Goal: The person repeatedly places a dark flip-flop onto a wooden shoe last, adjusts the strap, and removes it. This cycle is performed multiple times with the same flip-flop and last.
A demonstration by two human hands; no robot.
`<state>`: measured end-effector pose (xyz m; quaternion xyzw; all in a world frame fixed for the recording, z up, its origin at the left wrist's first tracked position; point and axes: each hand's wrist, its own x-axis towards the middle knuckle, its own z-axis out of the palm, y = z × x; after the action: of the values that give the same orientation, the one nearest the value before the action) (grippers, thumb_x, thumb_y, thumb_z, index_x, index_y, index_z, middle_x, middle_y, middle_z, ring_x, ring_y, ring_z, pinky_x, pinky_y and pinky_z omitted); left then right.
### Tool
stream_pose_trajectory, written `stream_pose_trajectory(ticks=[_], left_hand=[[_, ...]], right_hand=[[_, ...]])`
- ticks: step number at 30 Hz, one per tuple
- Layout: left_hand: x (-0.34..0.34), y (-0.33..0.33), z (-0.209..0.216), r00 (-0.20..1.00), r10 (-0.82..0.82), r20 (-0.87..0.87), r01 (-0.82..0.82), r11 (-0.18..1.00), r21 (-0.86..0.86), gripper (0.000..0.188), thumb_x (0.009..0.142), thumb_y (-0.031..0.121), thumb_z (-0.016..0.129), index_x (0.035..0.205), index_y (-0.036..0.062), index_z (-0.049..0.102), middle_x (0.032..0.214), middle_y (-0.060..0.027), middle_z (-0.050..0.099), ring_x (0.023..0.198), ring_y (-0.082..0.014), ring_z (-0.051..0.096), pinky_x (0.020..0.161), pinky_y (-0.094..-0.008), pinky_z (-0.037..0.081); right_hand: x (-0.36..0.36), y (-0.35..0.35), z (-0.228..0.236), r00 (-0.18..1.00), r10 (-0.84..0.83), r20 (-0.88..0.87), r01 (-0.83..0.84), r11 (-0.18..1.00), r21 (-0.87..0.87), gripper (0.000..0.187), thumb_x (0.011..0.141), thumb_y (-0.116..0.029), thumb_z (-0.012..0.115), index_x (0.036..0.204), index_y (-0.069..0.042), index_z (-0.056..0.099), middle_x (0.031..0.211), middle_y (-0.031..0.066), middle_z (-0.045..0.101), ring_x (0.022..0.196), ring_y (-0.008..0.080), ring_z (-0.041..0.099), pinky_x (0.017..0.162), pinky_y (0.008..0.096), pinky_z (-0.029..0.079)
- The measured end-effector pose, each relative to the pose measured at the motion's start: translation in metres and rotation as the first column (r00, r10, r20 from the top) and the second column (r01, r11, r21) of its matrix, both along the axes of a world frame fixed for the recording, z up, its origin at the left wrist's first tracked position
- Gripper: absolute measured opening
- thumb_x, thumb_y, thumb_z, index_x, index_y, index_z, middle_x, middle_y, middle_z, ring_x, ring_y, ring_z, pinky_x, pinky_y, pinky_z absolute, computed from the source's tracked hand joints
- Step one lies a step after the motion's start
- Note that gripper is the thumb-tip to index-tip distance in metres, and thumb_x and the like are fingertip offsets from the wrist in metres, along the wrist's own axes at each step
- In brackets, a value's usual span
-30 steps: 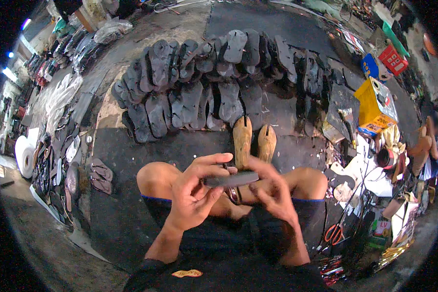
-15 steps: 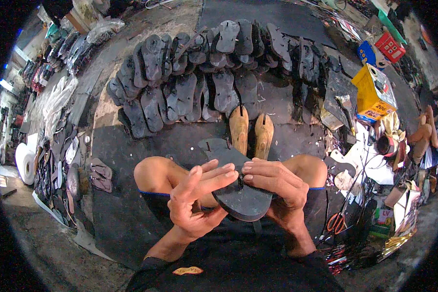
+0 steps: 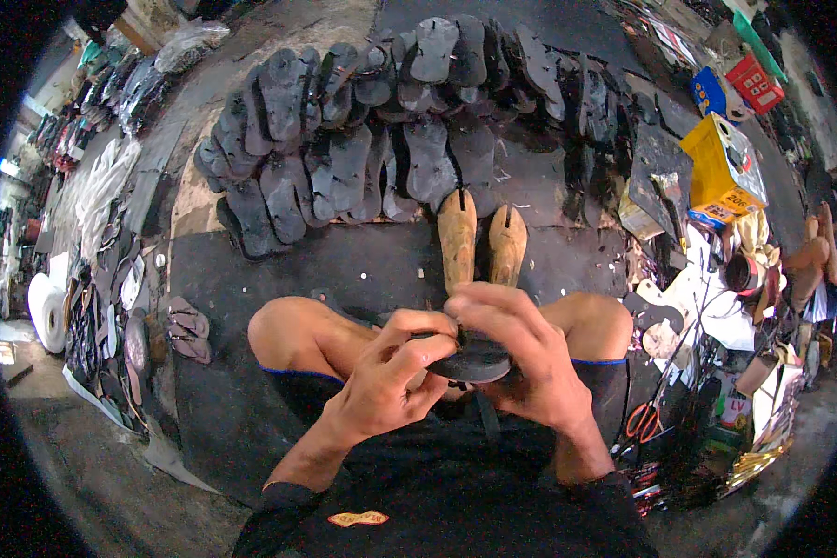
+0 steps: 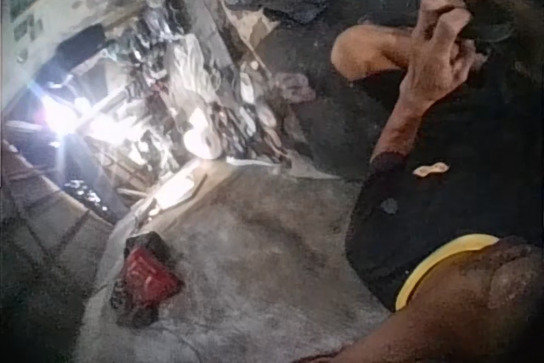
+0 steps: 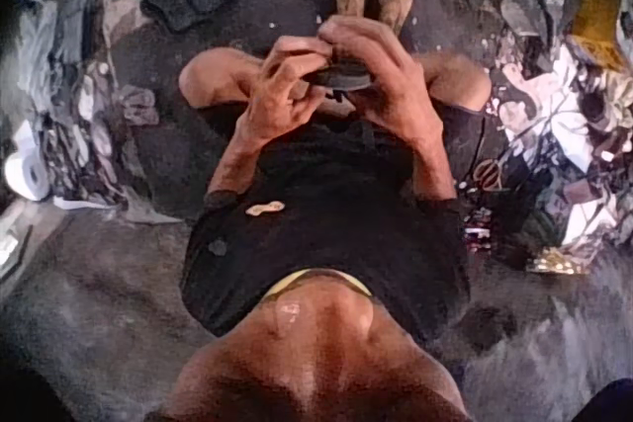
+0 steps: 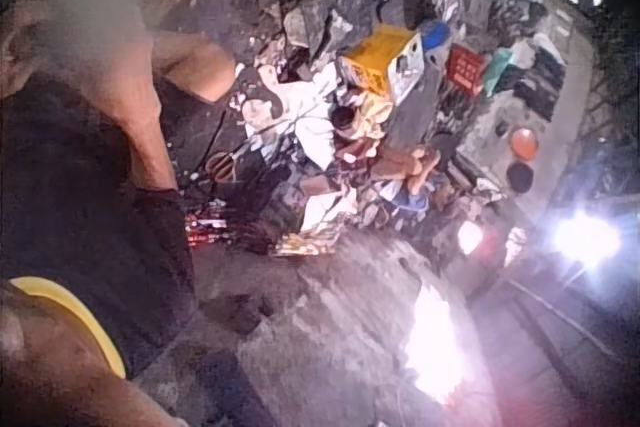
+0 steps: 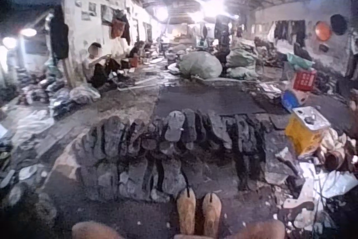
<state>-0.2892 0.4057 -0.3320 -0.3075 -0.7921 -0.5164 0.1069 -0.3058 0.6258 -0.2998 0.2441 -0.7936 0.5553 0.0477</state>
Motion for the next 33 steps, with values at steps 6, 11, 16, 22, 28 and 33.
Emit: stream_pose_trajectory(ticks=[6,11,16,22,28,33], left_hand=[[-0.021,-0.002,-0.031,0.977,0.175,0.118,-0.185,0.98,0.076,0.045,0.081,-0.005,0.074,0.124,0.0018,0.064,0.116,-0.0115,0.07,0.104,-0.0296,0.072,0.091,-0.04,0.061],[-0.084,-0.047,-0.019,0.719,0.074,0.691,-0.579,0.614,0.536,0.056,0.083,0.005,0.056,0.138,-0.004,0.058,0.138,-0.0197,0.067,0.127,-0.0333,0.066,0.106,-0.0468,0.057],[-0.107,-0.075,-0.036,0.75,-0.537,0.386,-0.357,0.162,0.92,0.063,0.093,0.012,0.054,0.155,0.0036,0.047,0.161,-0.0181,0.051,0.148,-0.0415,0.05,0.118,-0.0708,0.045],[-0.09,-0.102,-0.046,0.895,-0.119,0.43,-0.407,0.176,0.896,0.044,0.112,0.035,0.059,0.154,0.0276,0.047,0.148,-0.012,0.059,0.147,-0.0362,0.051,0.116,-0.0758,0.043],[-0.081,-0.097,-0.04,0.921,0.203,0.332,-0.366,0.168,0.915,0.044,0.109,0.02,0.062,0.15,0.0199,0.046,0.151,-0.0161,0.058,0.144,-0.0383,0.055,0.116,-0.0739,0.045],[-0.066,-0.083,-0.02,0.957,0.138,0.255,-0.283,0.253,0.925,0.047,0.106,0.01,0.063,0.15,0.0138,0.045,0.148,-0.0222,0.059,0.142,-0.0407,0.056,0.113,-0.0703,0.05]], right_hand=[[-0.02,0.012,-0.095,0.988,0.007,0.153,0.028,0.974,-0.227,0.049,0.079,-0.007,0.086,0.125,0.003,0.073,0.122,0.0205,0.075,0.106,0.0362,0.074,0.096,0.0409,0.057],[-0.052,0.004,-0.219,0.725,-0.663,0.19,0.426,0.647,0.633,0.102,0.083,-0.013,0.083,0.162,0.009,0.024,0.155,0.0378,0.043,0.134,0.0534,0.055,0.114,0.0554,0.047],[-0.073,0.013,-0.233,0.683,-0.627,0.374,0.506,0.776,0.378,0.103,0.078,-0.004,0.084,0.162,0.001,0.026,0.143,0.0271,0.054,0.127,0.0406,0.06,0.106,0.0461,0.053],[-0.006,0.05,-0.117,0.738,-0.163,0.655,0.538,0.728,-0.424,0.083,0.08,-0.018,0.086,0.153,0.004,0.053,0.145,0.0151,0.063,0.131,0.0295,0.063,0.116,0.0428,0.047],[0.058,0.025,-0.052,0.437,0.174,0.883,0.494,0.774,-0.397,0.064,0.09,-0.02,0.076,0.14,0.016,0.056,0.118,0.0244,0.073,0.092,0.0301,0.076,0.079,0.0406,0.066],[0.049,0.006,-0.041,0.46,0.239,0.855,0.412,0.796,-0.444,0.058,0.093,-0.02,0.075,0.136,0.016,0.061,0.123,0.0239,0.074,0.105,0.0315,0.077,0.091,0.041,0.064]])
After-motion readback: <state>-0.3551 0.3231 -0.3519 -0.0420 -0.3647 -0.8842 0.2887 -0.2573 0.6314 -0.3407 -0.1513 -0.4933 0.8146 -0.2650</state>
